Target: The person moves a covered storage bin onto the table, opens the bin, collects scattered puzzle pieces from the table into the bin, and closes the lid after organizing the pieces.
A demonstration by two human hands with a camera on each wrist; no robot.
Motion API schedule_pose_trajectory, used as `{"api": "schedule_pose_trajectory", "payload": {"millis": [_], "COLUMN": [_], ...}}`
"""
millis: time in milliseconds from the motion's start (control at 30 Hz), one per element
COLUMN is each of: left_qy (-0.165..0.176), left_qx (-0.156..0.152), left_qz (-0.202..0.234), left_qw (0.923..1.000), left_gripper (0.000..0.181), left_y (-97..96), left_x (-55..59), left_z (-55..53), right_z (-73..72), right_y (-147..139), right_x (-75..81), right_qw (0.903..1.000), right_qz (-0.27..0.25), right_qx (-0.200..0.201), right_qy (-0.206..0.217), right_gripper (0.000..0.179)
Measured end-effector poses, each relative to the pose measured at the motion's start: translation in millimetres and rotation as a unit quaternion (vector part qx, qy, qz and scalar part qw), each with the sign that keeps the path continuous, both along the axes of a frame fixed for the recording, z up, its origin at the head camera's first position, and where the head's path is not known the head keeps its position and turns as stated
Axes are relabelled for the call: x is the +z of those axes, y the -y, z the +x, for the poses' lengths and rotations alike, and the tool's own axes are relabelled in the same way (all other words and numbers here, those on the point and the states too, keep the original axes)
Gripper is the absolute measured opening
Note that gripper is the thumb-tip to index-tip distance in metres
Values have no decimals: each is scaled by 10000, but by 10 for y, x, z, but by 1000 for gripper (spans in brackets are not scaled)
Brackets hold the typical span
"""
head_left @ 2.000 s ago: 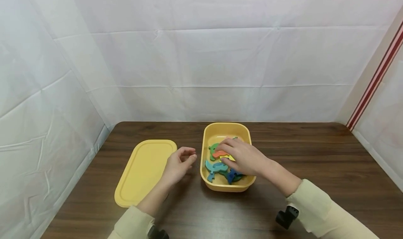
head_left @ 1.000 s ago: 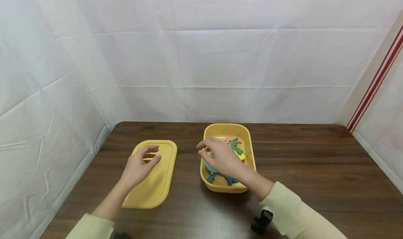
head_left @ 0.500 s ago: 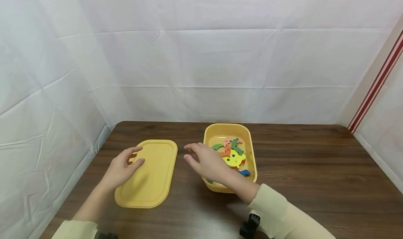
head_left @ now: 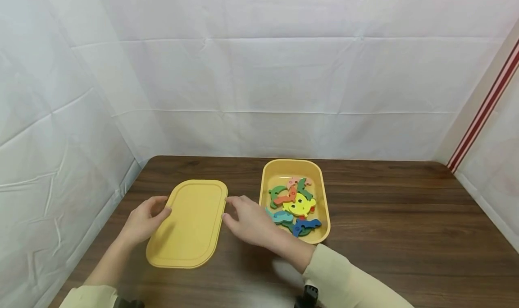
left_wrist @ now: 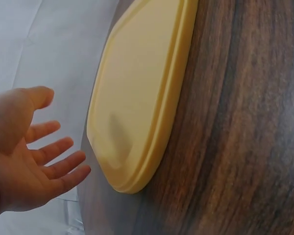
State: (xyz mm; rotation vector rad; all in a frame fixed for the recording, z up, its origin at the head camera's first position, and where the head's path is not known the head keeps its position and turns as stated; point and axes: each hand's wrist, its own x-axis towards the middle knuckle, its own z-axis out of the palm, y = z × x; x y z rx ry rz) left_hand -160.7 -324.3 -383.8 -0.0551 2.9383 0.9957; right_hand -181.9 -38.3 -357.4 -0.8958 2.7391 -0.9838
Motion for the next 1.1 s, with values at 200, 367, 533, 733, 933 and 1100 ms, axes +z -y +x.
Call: {"api": "schedule_pose_trajectory", "payload": {"millis": [200,367,533,733,933,1100], "left_qy": [90,182,229,354,567,491], "left_qx": [165,313,413,554,670,725], "left_qz": [-154,-381,-608,-812,-910,-895], "left_qw": [9997,9986,9970,9945,9920,9921], "left_gripper": [54,51,48,46,46,46], "left_y": [51,96,122,114,84,72], "left_x": [-54,-84,-124,-131,-136,-143], "left_z": [17,8,3,-6,-17,-30], "right_z": [30,65,93,112,142,143], "right_y": [91,155,211,260,318,366], "right_x": [-133,-262,-365,-445,-496,-518], "right_qw": [9992,9971,9936,9874,9764,9603], "right_qz": [9,80,-38,-96,-460,-874], "right_qx": [60,-48,-234,-393,-686,-999], "right_qy": [405,754,1102,1530,1998,2455], "right_gripper": [42,46,49,51,53,54]}}
